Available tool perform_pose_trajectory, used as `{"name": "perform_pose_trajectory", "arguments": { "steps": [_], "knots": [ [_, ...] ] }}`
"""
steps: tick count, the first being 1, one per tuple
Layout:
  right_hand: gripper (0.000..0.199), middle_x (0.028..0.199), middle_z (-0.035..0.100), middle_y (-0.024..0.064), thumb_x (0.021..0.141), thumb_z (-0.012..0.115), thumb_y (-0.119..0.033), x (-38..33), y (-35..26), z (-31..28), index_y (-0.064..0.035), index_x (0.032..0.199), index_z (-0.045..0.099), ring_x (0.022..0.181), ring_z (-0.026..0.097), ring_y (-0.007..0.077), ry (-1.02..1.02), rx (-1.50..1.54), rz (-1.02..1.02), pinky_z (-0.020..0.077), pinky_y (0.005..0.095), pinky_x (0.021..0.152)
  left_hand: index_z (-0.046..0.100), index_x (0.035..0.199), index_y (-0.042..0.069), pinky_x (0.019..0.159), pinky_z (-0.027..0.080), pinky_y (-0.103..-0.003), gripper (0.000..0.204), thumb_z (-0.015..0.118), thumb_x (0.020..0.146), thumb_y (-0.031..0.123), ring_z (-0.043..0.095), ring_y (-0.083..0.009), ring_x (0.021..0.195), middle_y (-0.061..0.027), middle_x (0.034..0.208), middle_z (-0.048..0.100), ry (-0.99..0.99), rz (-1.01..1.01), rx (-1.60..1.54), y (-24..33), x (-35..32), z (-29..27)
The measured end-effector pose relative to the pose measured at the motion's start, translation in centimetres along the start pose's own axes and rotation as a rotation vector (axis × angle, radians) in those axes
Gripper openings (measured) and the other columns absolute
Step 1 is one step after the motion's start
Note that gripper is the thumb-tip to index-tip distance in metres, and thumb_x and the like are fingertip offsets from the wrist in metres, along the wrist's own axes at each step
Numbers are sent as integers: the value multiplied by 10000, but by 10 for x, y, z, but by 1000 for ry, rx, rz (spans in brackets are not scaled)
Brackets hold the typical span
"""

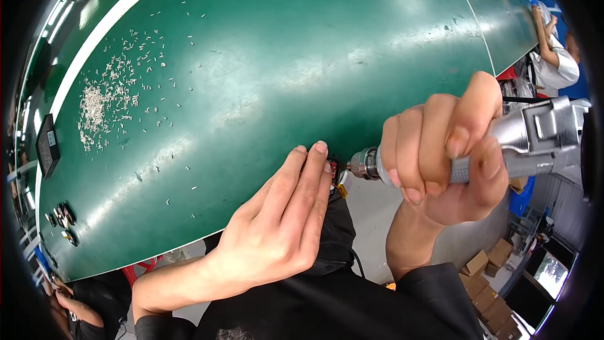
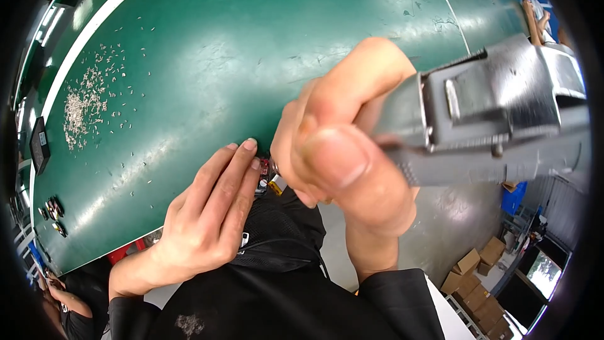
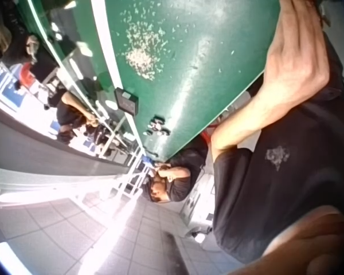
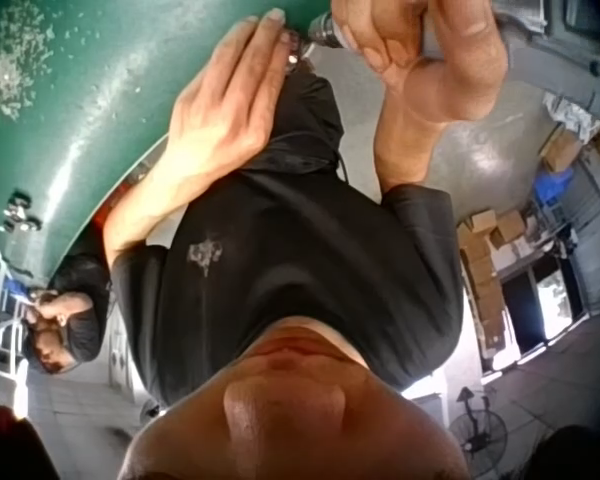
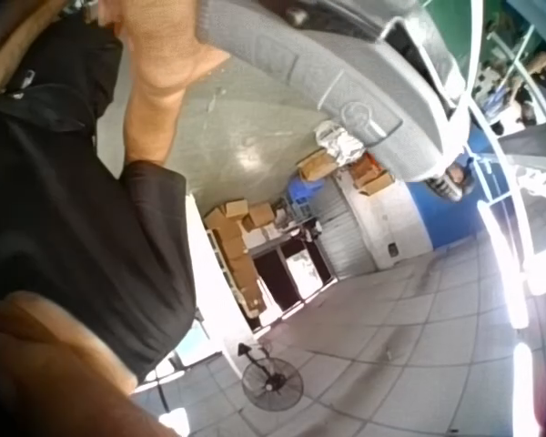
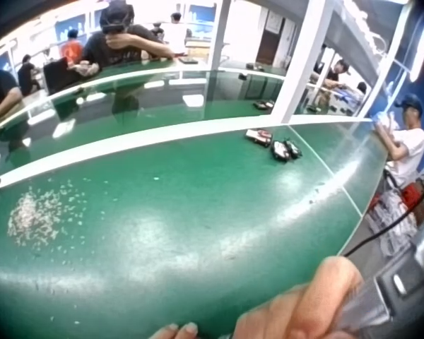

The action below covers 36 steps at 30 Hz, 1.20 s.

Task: Assemble small electronic components on a factory production line using a power screwdriver.

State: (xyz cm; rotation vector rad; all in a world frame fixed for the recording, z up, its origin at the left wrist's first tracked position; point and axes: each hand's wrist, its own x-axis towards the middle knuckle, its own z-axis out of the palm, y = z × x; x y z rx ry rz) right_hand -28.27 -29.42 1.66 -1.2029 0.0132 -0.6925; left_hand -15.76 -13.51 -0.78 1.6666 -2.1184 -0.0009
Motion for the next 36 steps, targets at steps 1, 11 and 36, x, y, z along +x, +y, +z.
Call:
{"name": "perform_pose_trajectory", "arguments": {
  "steps": [1,11,36],
  "knots": [
    [185,571,450,-3,976,429,-246,1,-1,3,-70,924,403,448,467,94,1,-1,-1,435,258,518,607,1008,-157,776,552,-374,394,623,631,-46,606,-354,972,-270,1124,591,0,1,0,0,0,-1],
    [154,525,423,6,901,527,-149,8,-2,14,-57,847,416,379,370,83,-32,-80,31,350,246,393,640,983,-146,875,511,-342,404,607,633,52,572,-323,1023,-265,1101,607,17,37,63,2,0,1],
    [178,469,378,-2,915,555,-148,-17,48,11,-88,834,408,364,372,89,234,758,-121,348,249,419,460,1320,37,1062,312,-426,525,610,820,-18,368,-362,1290,-192,1377,392,376,-1006,517,-82,-212,-121]
  ]
}}
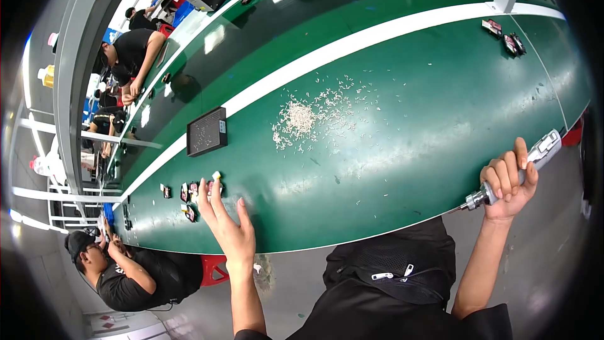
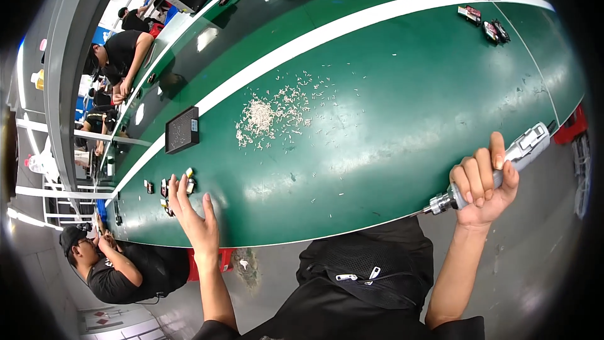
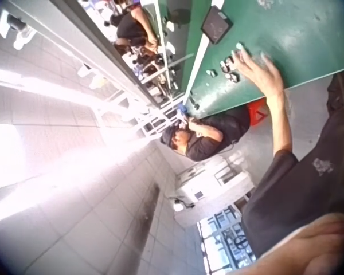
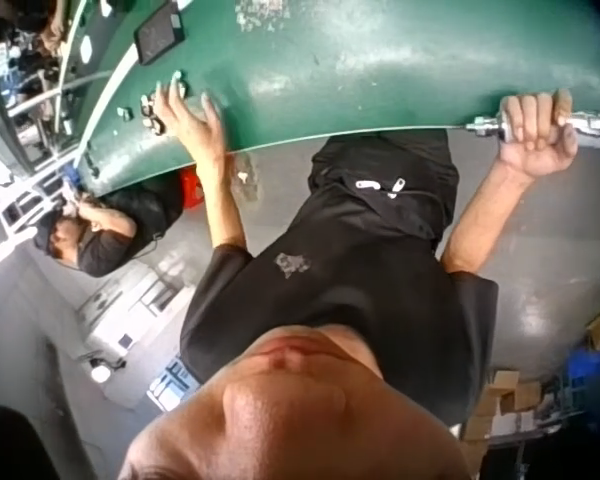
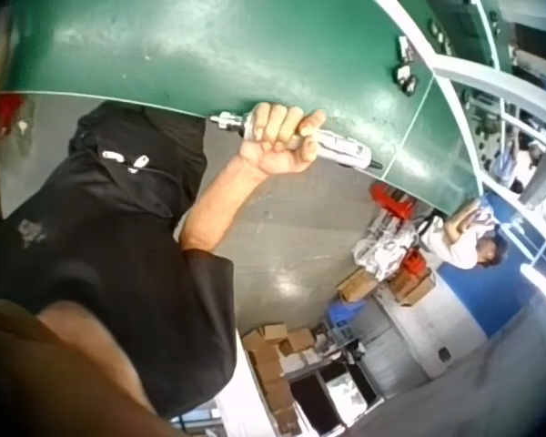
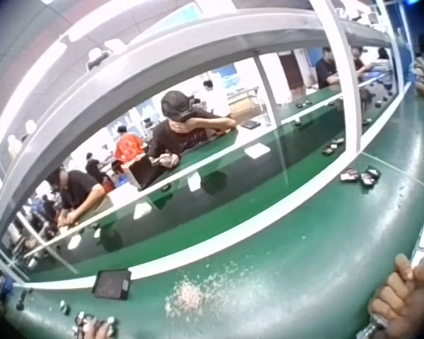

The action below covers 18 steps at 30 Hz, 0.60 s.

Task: Assemble small electronic components on a factory production line using a power screwdriver.

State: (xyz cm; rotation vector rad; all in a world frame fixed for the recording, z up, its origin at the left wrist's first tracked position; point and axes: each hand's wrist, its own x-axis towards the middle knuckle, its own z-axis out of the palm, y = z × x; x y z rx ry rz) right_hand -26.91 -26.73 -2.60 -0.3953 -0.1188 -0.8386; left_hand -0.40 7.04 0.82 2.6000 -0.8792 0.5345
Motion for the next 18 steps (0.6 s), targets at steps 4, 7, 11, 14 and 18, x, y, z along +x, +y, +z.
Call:
{"name": "perform_pose_trajectory", "arguments": {
  "steps": [4,7,11,14,18],
  "knots": [
    [168,481,370,0,929,530,-160,-10,-2,-6,-87,848,402,365,361,99,62,69,-6,350,265,433,562,1198,33,960,407,-411,405,635,804,-24,481,-332,1165,-169,1269,465,-79,130,-121,36,35,16],
    [156,487,371,2,938,511,-160,-12,-1,-3,-90,862,395,373,365,100,148,72,0,347,267,437,626,1010,-3,807,465,-362,219,662,794,-2,572,-283,958,-130,1076,553,-151,170,-124,39,55,44],
    [152,495,378,2,947,499,-166,-11,2,-4,-91,867,394,383,378,101,92,68,8,354,266,447,616,943,7,686,488,-366,149,657,800,24,573,-262,817,-82,920,574,-100,358,-48,34,67,50],
    [143,501,385,2,949,497,-167,-11,3,-5,-89,872,405,384,384,103,61,82,-11,361,267,451,611,908,-3,649,486,-368,123,654,796,22,569,-259,764,-82,870,567,-134,459,2,36,73,48],
    [132,507,393,3,950,496,-165,-12,2,-4,-87,881,415,388,393,104,63,84,-11,368,268,457,597,892,-8,638,481,-374,112,649,794,11,563,-259,755,-90,854,555,-161,508,42,35,75,47]
  ]
}}
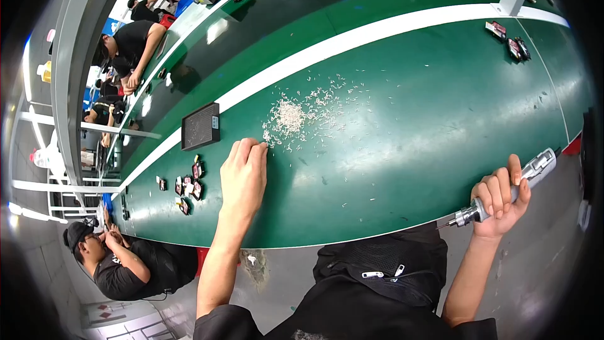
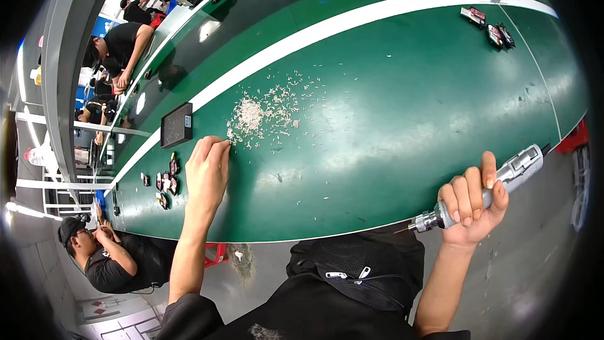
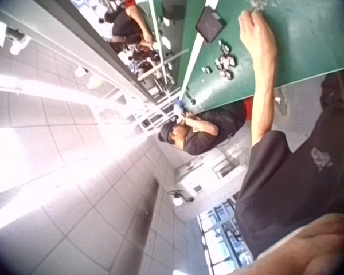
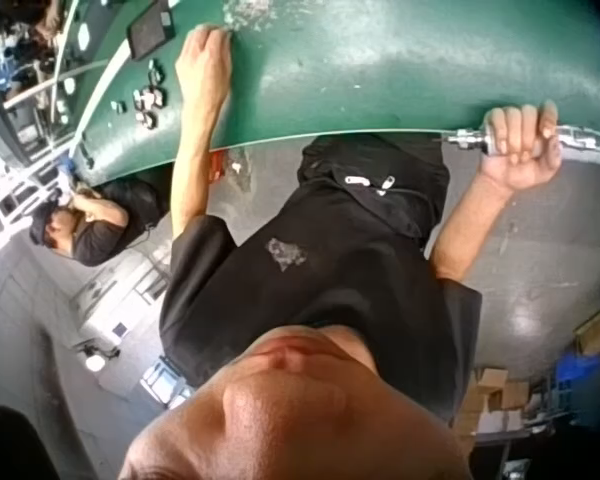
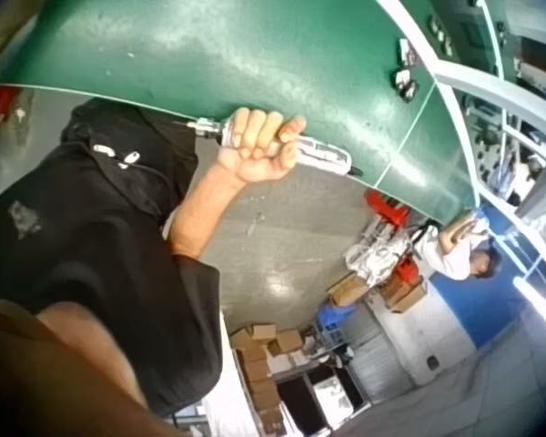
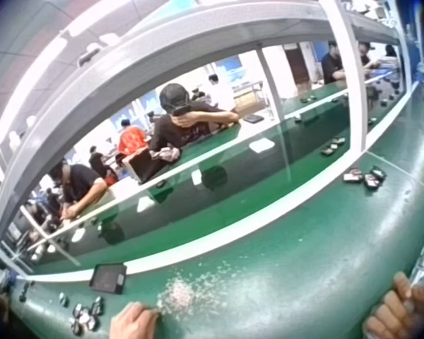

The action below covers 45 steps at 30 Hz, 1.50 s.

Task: Assemble small electronic components on a factory production line using a power screwdriver.

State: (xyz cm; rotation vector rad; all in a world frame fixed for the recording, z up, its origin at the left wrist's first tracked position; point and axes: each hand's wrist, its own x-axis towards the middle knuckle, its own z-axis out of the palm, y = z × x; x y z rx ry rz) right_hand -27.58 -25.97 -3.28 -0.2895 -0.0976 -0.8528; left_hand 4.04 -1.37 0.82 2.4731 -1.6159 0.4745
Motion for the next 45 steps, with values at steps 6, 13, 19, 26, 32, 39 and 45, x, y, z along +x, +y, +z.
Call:
{"name": "perform_pose_trajectory", "arguments": {
  "steps": [6,13,19,26,32,39,45],
  "knots": [
    [130,509,390,1,951,493,-167,-3,-2,0,-85,885,417,396,394,104,-10,-3,12,371,270,464,556,851,-5,664,483,-369,130,649,769,-43,585,-284,755,-111,842,572,47,-38,-37,6,-6,4],
    [125,516,370,-14,946,494,-175,-3,5,11,-79,893,434,425,385,95,97,-2,1,359,264,495,448,787,-14,590,405,-357,67,473,830,-58,487,-278,617,-139,715,493,39,-238,-684,72,-24,-15],
    [124,526,366,-18,946,484,-186,10,49,53,-69,909,468,444,381,90,42,72,27,359,261,505,524,856,-27,634,453,-259,42,528,898,-25,541,-156,681,-121,779,596,-63,-241,-1406,142,-26,-22],
    [147,540,406,-9,943,477,-199,1,48,78,-53,927,487,443,415,102,-20,-33,-62,376,264,503,539,906,-57,650,503,-290,50,557,900,-10,578,-195,719,-175,859,577,-138,-393,-2066,171,-37,-18],
    [149,542,404,-8,943,472,-194,-6,53,78,-46,926,481,443,418,102,-9,-16,-65,382,267,502,533,907,-58,640,497,-310,124,522,938,61,573,-209,719,-180,845,571,-157,-460,-2257,176,-40,-21],
    [155,537,392,-8,948,463,-193,-10,55,83,-41,923,478,439,414,100,-2,-27,-107,385,271,500,536,902,-65,645,488,-302,122,525,937,51,563,-190,713,-180,844,574,-150,-424,-2234,176,-40,-24],
    [159,531,391,-5,950,461,-195,-10,57,84,-39,923,474,438,413,103,5,-50,-117,389,271,501,546,887,-70,663,482,-282,91,537,922,14,554,-167,706,-178,853,581,-166,-413,-2170,172,-38,-25]
  ]
}}
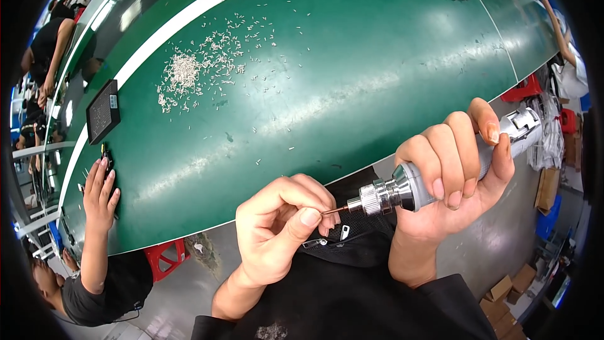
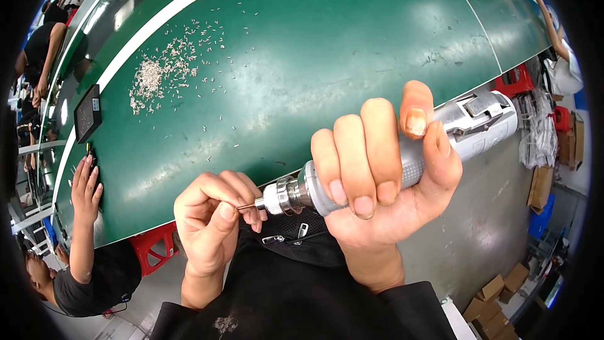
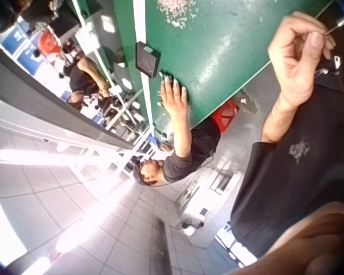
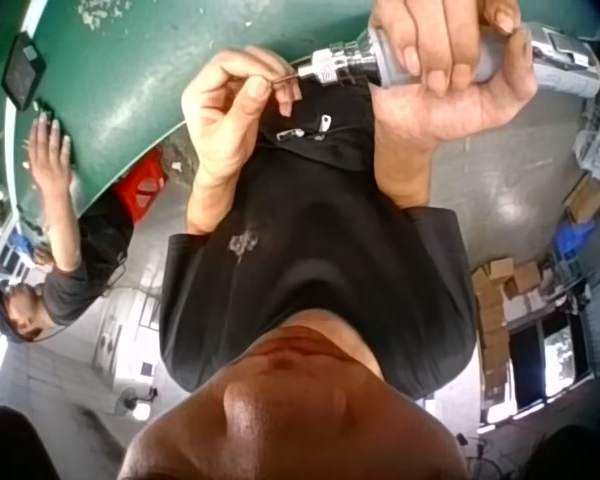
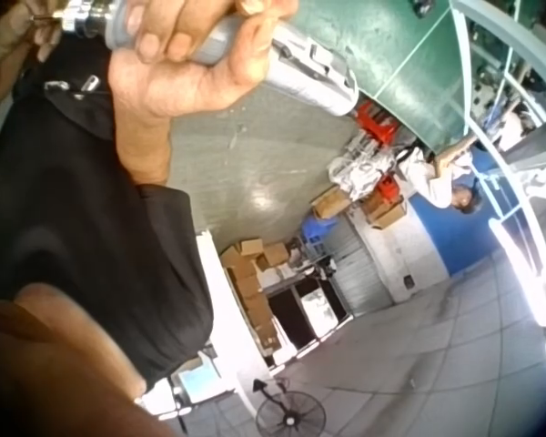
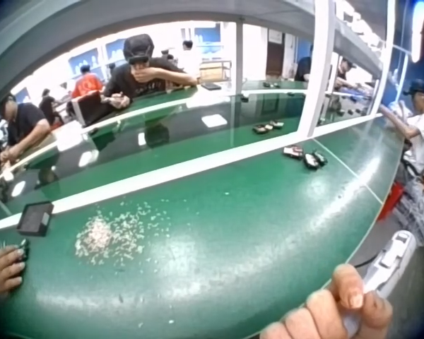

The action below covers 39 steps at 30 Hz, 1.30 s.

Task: Assemble small electronic components on a factory production line using a power screwdriver.

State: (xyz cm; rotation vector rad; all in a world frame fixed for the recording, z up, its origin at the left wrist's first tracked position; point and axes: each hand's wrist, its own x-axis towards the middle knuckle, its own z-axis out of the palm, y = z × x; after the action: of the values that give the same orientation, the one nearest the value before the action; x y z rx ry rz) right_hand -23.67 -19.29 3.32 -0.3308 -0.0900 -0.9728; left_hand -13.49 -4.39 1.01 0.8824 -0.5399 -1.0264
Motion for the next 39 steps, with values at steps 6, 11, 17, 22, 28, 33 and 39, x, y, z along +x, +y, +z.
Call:
{"name": "perform_pose_trajectory", "arguments": {
  "steps": [6,11,17,22,28,33,39],
  "knots": [
    [158,530,398,-9,958,450,-203,-2,1,-4,-52,919,474,436,404,102,-37,-84,-13,382,266,496,569,844,-64,627,476,-272,19,576,860,-56,568,-173,684,-154,798,599,80,31,183,0,1,1],
    [157,540,403,-11,961,444,-207,-5,0,-11,-58,924,474,445,401,100,-12,-122,-18,374,264,511,578,781,-38,566,463,-290,99,637,734,-101,578,-229,622,-126,715,598,72,412,887,-7,9,1],
    [155,551,396,-12,963,437,-202,-5,-1,-21,-55,937,478,454,395,98,7,-87,18,368,266,526,579,768,-25,548,466,-309,131,648,692,-107,574,-252,601,-115,693,589,23,502,991,-8,14,0],
    [161,550,391,-14,963,440,-203,0,-4,-22,-51,933,483,452,382,94,37,-57,19,369,266,523,603,836,-34,576,481,-315,131,647,716,-63,587,-251,627,-136,737,617,-50,512,944,-13,23,-3],
    [153,538,383,-18,954,457,-198,4,-25,-33,-54,918,494,447,377,91,57,-61,-67,369,260,509,595,1078,-62,600,480,-306,318,629,782,48,591,-228,668,-137,813,644,-98,351,1039,2,32,0],
    [116,502,354,-20,922,496,-193,-4,-41,-51,-91,869,483,420,355,95,306,-71,-96,355,271,480,593,1076,-43,700,487,-303,227,526,862,-8,633,-198,740,-122,830,658,-164,196,1262,16,66,1],
    [117,509,348,-19,908,488,-208,-16,-69,-64,-109,847,478,417,345,102,410,-77,-189,351,271,469,549,1115,-9,632,489,-317,256,543,859,-19,630,-248,733,-146,860,632,-424,348,1452,2,202,48]
  ]
}}
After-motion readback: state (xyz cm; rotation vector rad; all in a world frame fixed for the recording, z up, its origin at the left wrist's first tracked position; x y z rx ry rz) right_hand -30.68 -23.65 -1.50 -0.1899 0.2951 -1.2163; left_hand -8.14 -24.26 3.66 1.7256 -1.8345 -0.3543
